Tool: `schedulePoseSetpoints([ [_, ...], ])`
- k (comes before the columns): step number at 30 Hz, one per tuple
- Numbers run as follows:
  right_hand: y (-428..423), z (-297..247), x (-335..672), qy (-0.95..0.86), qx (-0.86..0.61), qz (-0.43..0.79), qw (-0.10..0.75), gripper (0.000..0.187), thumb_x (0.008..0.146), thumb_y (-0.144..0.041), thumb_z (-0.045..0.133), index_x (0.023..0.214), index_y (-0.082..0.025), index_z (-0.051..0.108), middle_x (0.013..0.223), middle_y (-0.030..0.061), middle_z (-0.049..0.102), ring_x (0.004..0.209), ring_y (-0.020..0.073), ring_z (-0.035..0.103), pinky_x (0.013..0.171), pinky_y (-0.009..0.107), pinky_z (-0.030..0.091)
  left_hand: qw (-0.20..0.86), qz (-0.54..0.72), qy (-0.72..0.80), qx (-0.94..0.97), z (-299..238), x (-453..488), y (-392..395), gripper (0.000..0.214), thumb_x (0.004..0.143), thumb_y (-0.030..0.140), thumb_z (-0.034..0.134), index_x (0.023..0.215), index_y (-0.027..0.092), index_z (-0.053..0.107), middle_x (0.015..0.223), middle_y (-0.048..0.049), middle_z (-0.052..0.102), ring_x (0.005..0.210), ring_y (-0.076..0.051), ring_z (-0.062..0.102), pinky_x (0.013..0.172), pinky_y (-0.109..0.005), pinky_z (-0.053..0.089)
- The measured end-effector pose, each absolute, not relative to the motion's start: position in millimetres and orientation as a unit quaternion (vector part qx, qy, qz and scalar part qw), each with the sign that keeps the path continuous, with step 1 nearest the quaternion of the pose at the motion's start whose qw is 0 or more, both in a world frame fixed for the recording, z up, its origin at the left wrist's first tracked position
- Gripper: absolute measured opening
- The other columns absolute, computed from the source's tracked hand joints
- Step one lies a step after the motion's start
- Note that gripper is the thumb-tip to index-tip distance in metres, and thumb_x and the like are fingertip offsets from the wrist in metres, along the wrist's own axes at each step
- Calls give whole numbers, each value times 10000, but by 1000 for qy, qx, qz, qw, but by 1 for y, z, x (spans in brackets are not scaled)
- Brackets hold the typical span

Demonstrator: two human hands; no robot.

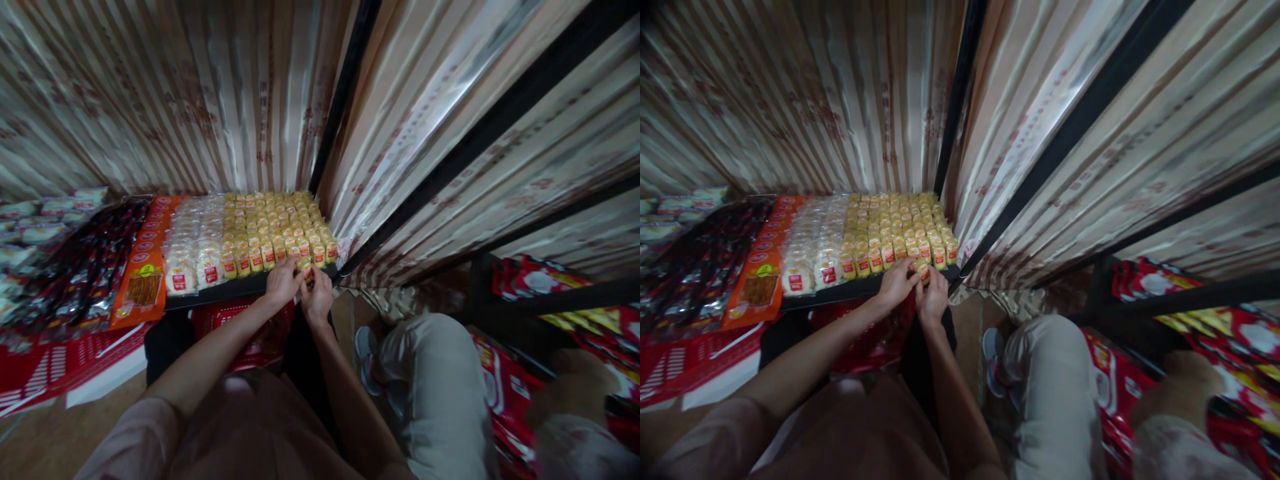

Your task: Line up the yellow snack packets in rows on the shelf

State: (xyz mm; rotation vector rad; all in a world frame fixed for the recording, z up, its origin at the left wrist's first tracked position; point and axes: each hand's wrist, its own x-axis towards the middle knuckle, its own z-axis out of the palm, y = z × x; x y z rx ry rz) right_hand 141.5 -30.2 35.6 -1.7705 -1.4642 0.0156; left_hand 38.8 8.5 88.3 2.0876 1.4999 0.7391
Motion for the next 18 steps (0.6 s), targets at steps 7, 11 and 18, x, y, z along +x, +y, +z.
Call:
schedulePoseSetpoints([
  [7, -10, 25, 152, -550, -718, 4, 426, 398, 852, -273, 455, 1216, -130, 528, 1067, 124, 589, 989, 208, 520, 916, 359, 430, 117, 250, 516, 811, 90, 57, 31, 224, 821, 270, 541, 983, 135, 614, 1050, -122, 587, 1122, -268, 461, 968, -405, 395],
  [11, -4, 19, 156, -553, -706, 13, 442, 419, 831, -242, 468, 1222, -100, 514, 1039, 133, 586, 929, 199, 538, 891, 376, 457, 73, 293, 518, 800, 86, 64, 35, 162, 785, 242, 573, 896, 140, 632, 1180, -124, 523, 1279, -301, 317, 1049, -474, 321],
  [18, -9, 13, 154, -538, -678, 99, 490, 458, 848, -236, 446, 1290, -114, 452, 1134, 152, 520, 847, 148, 573, 688, 264, 536, 68, 336, 525, 779, 76, 65, 42, 164, 776, 248, 572, 875, 134, 636, 1324, -149, 435, 1348, -332, 193, 1068, -554, 260],
])
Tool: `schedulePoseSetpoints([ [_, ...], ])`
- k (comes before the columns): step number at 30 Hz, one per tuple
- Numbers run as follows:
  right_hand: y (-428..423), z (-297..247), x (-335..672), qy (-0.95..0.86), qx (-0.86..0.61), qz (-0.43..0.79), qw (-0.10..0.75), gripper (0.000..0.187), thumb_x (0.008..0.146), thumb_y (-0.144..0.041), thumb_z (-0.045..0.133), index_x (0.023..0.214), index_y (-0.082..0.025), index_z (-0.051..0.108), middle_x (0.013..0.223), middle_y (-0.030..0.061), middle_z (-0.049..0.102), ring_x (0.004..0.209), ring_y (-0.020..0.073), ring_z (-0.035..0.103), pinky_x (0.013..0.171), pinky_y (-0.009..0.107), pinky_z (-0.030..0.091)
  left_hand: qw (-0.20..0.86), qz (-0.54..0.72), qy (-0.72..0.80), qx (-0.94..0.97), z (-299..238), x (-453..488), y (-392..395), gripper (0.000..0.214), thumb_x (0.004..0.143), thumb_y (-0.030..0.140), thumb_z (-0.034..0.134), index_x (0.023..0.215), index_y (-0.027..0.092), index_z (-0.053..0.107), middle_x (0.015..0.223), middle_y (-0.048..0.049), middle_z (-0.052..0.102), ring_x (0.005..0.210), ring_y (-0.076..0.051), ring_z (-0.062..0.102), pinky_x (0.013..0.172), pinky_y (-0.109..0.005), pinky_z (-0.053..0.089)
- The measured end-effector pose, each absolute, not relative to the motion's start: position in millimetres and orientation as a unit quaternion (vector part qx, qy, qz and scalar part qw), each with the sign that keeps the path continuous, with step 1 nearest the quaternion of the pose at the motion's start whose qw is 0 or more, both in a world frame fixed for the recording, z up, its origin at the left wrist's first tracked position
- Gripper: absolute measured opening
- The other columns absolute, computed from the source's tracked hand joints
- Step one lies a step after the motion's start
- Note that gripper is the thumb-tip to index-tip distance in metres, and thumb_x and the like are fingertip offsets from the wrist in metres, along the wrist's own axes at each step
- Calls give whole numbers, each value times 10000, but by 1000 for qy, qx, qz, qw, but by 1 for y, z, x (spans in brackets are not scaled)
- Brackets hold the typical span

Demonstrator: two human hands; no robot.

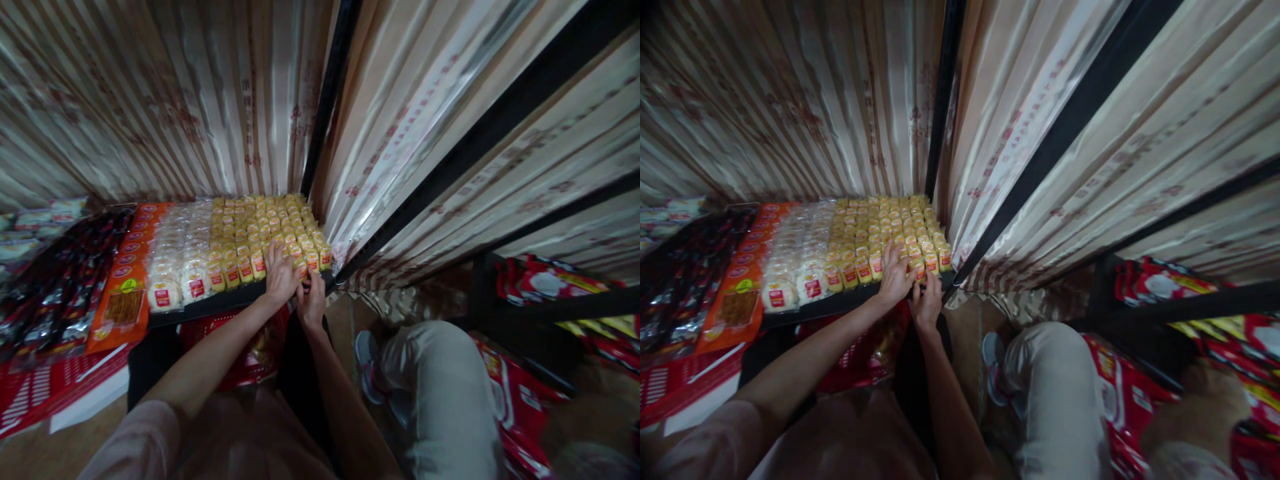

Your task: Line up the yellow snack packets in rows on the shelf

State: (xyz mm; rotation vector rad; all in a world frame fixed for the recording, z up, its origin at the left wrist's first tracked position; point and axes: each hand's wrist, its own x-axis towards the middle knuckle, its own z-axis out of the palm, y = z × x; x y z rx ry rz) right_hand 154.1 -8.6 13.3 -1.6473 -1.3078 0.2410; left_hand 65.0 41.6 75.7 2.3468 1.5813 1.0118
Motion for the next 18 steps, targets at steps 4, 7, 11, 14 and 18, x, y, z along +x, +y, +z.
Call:
schedulePoseSetpoints([
  [4, -13, 4, 154, -562, -666, 86, 482, 419, 873, -230, 404, 1279, -157, 478, 1185, 140, 501, 924, 157, 566, 765, 299, 534, 75, 359, 520, 771, 69, 63, 45, 189, 773, 240, 584, 916, 130, 639, 1351, -150, 408, 1360, -330, 171, 1081, -544, 245],
  [7, -14, -1, 154, -572, -669, 69, 471, 411, 882, -228, 389, 1276, -173, 493, 1187, 132, 491, 1017, 175, 545, 818, 316, 520, 76, 374, 520, 764, 64, 62, 48, 181, 779, 236, 582, 911, 128, 644, 1336, -146, 424, 1364, -327, 161, 1085, -533, 248],
  [11, -13, -3, 154, -587, -667, 39, 456, 410, 885, -213, 372, 1268, -161, 507, 1197, 135, 486, 1097, 191, 511, 913, 353, 471, 79, 378, 526, 758, 61, 63, 50, 185, 785, 239, 582, 917, 128, 648, 1321, -147, 439, 1364, -324, 168, 1086, -533, 247],
  [14, -12, -3, 155, -590, -667, 28, 455, 406, 887, -210, 361, 1261, -166, 513, 1189, 132, 486, 1107, 192, 504, 916, 354, 465, 86, 374, 527, 758, 61, 65, 52, 193, 780, 228, 589, 943, 146, 653, 1326, -136, 441, 1363, -323, 176, 1083, -538, 246],
  [18, -10, 1, 158, -565, -682, 29, 464, 394, 896, -244, 359, 1254, -181, 510, 1177, 120, 480, 1110, 189, 496, 911, 360, 465, 93, 370, 536, 753, 62, 67, 55, 197, 777, 245, 600, 948, 170, 664, 1331, -120, 444, 1358, -336, 182, 1072, -552, 247],
])
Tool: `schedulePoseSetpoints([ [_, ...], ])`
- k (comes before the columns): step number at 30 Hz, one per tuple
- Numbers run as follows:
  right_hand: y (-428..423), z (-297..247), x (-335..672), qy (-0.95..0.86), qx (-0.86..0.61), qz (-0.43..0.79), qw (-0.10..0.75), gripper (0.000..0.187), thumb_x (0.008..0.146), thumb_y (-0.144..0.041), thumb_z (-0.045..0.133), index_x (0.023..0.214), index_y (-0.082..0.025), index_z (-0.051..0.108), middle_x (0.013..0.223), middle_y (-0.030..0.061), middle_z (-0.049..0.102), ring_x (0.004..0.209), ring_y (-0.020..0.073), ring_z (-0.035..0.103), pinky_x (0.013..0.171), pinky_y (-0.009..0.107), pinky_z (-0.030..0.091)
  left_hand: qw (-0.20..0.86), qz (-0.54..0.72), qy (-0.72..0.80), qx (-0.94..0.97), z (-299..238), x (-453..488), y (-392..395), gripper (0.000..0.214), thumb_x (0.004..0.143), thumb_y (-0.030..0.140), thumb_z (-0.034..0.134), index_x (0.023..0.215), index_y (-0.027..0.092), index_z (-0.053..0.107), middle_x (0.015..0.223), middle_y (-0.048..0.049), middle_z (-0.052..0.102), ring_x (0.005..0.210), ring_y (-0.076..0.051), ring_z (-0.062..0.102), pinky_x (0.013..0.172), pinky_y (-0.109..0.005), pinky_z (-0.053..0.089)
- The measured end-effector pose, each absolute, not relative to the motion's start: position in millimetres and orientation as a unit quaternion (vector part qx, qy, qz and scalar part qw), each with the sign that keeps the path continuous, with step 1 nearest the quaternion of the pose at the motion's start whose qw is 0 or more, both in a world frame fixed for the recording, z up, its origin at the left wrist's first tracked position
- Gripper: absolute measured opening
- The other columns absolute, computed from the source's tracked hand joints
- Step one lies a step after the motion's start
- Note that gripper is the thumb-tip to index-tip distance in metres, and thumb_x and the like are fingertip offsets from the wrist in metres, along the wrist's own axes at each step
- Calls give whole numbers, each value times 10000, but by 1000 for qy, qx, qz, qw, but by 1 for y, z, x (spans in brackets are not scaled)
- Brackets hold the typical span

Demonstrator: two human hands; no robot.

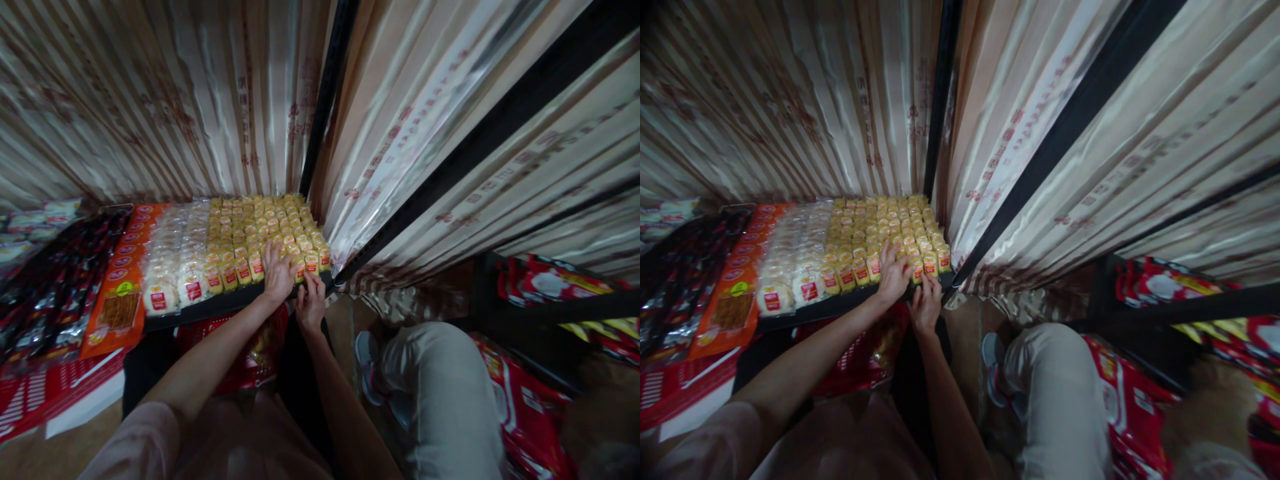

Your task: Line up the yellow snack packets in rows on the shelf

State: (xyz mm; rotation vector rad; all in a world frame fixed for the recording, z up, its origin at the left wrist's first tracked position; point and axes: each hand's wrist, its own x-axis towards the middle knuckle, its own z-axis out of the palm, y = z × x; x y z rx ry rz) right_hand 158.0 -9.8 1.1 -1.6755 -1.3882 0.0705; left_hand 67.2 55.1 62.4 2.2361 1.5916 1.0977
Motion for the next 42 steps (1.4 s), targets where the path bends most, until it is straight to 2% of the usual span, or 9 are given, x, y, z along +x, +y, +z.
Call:
schedulePoseSetpoints([
  [8, 1, 9, 167, -521, -735, -7, 434, 438, 866, -287, 421, 1290, -185, 465, 1231, 129, 456, 1175, 220, 428, 977, 398, 405, 77, 367, 549, 747, 62, 68, 59, 185, 786, 285, 604, 918, 178, 675, 1306, -126, 466, 1355, -331, 196, 1075, -551, 238],
  [13, 3, 7, 166, -525, -736, -6, 427, 458, 848, -323, 487, 1292, -209, 465, 1241, 126, 444, 1160, 223, 443, 953, 397, 424, 59, 351, 546, 759, 64, 69, 59, 172, 789, 260, 599, 917, 167, 664, 1327, -134, 447, 1367, -327, 176, 1079, -533, 243],
  [19, 5, 7, 165, -515, -743, 13, 428, 469, 836, -355, 514, 1287, -233, 472, 1246, 122, 431, 1115, 221, 483, 896, 389, 459, 28, 350, 522, 777, 65, 65, 54, 328, 814, 242, 563, 1127, 141, 562, 1340, -155, 432, 1361, -322, 207, 1065, -524, 277],
  [22, 6, 4, 165, -510, -741, 21, 436, 482, 828, -352, 517, 1289, -220, 467, 1259, 126, 431, 1107, 220, 491, 893, 379, 461, 3, 346, 466, 814, 60, 59, 42, 294, 860, 230, 494, 1137, 153, 552, 1288, -136, 489, 1316, -291, 311, 1053, -480, 317],
  [26, 6, 0, 169, -513, -733, 28, 445, 526, 822, -289, 490, 1336, -213, 406, 1289, 124, 423, 1144, 216, 471, 940, 386, 432, 22, 267, 359, 894, 42, 53, 21, 248, 904, 209, 398, 1050, 161, 593, 1081, -86, 620, 1096, -212, 533, 952, -348, 444],
  [28, 6, -1, 171, -520, -730, 27, 442, 526, 826, -296, 486, 1338, -208, 404, 1301, 124, 419, 1177, 223, 447, 959, 396, 417, 44, 242, 361, 900, 32, 54, 13, 283, 901, 177, 379, 1108, 139, 567, 1127, -101, 611, 1064, -201, 558, 930, -319, 468],
  [33, 5, -1, 174, -544, -725, 16, 422, 502, 845, -332, 484, 1313, -158, 436, 1304, 146, 431, 1242, 232, 381, 1018, 406, 363, 106, 250, 431, 861, 18, 60, 9, 376, 852, 126, 410, 1219, 122, 493, 1314, -146, 496, 1210, -226, 475, 992, -352, 444],
  [42, 5, -3, 175, -539, -720, 9, 437, 489, 840, -340, 503, 1295, -168, 454, 1308, 145, 423, 1230, 240, 392, 1005, 419, 375, 135, 261, 413, 862, 29, 58, 11, 362, 840, 86, 380, 1172, 101, 526, 1326, -154, 488, 1297, -239, 373, 1069, -417, 369],
])
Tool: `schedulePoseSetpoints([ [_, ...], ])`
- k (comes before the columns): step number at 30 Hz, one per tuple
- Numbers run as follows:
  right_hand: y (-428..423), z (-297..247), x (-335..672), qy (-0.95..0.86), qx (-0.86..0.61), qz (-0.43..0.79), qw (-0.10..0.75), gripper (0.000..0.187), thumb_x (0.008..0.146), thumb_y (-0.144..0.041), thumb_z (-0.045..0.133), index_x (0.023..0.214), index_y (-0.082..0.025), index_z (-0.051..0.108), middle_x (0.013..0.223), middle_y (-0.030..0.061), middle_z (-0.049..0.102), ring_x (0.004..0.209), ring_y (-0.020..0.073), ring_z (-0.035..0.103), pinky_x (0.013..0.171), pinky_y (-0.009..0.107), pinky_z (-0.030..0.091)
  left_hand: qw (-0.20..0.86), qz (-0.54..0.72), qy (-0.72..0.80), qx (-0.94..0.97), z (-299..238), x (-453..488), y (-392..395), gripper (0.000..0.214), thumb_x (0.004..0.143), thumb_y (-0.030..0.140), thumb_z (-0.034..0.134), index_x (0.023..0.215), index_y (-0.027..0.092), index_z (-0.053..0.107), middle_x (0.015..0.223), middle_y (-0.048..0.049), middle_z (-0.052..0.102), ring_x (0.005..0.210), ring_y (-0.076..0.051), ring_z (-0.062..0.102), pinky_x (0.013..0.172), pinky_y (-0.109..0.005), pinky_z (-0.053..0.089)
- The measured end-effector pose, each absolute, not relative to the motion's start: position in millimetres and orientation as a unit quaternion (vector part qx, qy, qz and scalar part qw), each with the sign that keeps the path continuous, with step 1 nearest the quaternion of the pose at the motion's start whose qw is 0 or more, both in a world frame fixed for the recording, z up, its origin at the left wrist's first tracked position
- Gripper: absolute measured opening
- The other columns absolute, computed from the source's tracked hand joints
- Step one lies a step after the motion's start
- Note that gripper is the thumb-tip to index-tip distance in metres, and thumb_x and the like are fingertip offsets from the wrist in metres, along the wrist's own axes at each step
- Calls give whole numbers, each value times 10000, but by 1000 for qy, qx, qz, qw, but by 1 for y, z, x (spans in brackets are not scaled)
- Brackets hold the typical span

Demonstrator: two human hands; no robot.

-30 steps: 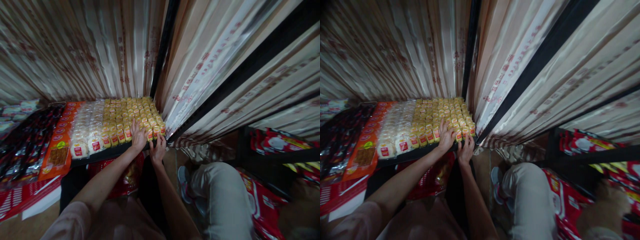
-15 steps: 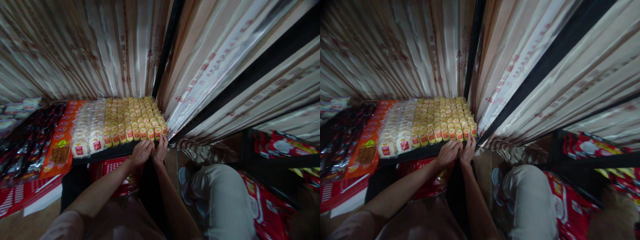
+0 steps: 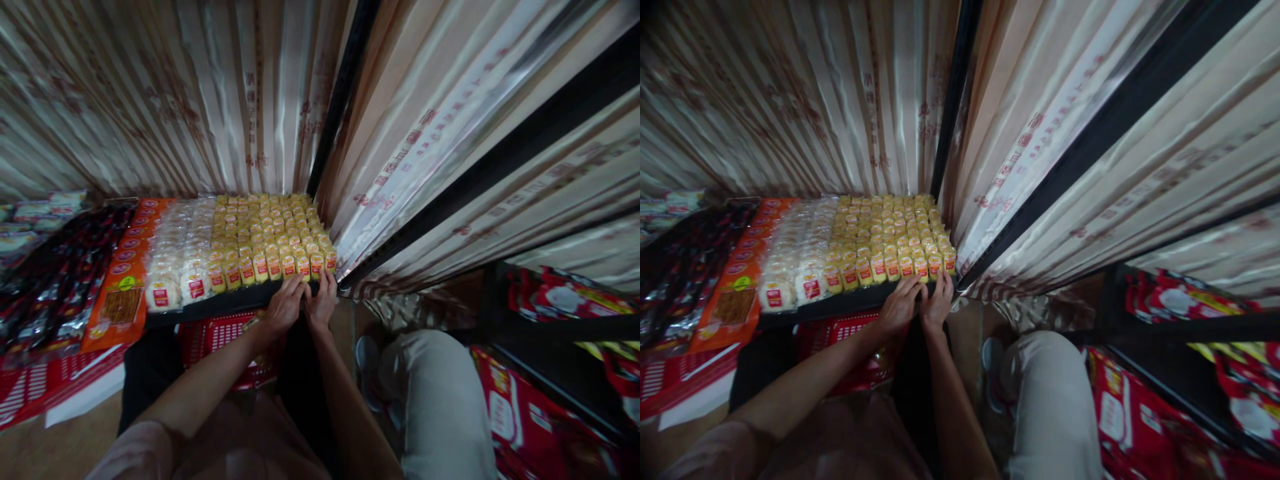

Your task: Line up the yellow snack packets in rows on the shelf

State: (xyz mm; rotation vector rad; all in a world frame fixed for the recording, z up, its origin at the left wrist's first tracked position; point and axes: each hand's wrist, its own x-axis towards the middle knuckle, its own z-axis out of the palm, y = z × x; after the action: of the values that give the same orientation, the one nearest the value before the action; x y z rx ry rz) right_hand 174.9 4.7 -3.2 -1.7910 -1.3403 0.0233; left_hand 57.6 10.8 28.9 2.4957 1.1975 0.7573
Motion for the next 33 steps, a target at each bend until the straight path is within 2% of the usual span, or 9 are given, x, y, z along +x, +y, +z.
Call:
schedulePoseSetpoints([
  [13, 3, -3, 176, -535, -720, 29, 441, 471, 836, -333, 503, 1280, -181, 471, 1262, 142, 450, 1151, 232, 463, 971, 411, 406, 147, 291, 411, 851, 16, 64, 12, 421, 832, 62, 312, 1215, 97, 486, 1371, -159, 440, 1328, -224, 334, 1080, -437, 357],
  [18, 1, -1, 175, -534, -721, 22, 440, 467, 834, -326, 506, 1275, -172, 479, 1291, 146, 426, 1207, 237, 415, 987, 408, 393, 128, 278, 400, 864, 14, 60, 11, 409, 846, 86, 330, 1218, 61, 500, 1343, -181, 471, 1303, -259, 368, 1072, -455, 359],
  [25, 2, -1, 174, -538, -719, 18, 439, 440, 829, -293, 504, 1255, -181, 498, 1269, 142, 433, 1206, 235, 412, 990, 421, 389, 128, 263, 400, 869, 12, 60, 10, 438, 849, 92, 336, 1262, 87, 481, 1341, -162, 482, 1284, -241, 394, 1058, -449, 377],
  [30, -3, 2, 175, -533, -712, 26, 456, 410, 834, -315, 494, 1225, -190, 522, 1291, 141, 412, 1111, 220, 476, 904, 386, 452, 120, 265, 396, 871, 18, 57, 3, 379, 869, 122, 368, 1212, 120, 530, 1292, -136, 530, 1231, -225, 442, 1026, -395, 413],
  [33, -13, 2, 167, -523, -705, 35, 477, 390, 858, -326, 450, 1204, -164, 527, 1212, 151, 471, 1018, 204, 529, 837, 358, 481, 122, 272, 396, 868, 20, 51, -10, 329, 891, 168, 387, 1172, 145, 556, 1201, -118, 587, 1131, -212, 512, 958, -362, 464],
])
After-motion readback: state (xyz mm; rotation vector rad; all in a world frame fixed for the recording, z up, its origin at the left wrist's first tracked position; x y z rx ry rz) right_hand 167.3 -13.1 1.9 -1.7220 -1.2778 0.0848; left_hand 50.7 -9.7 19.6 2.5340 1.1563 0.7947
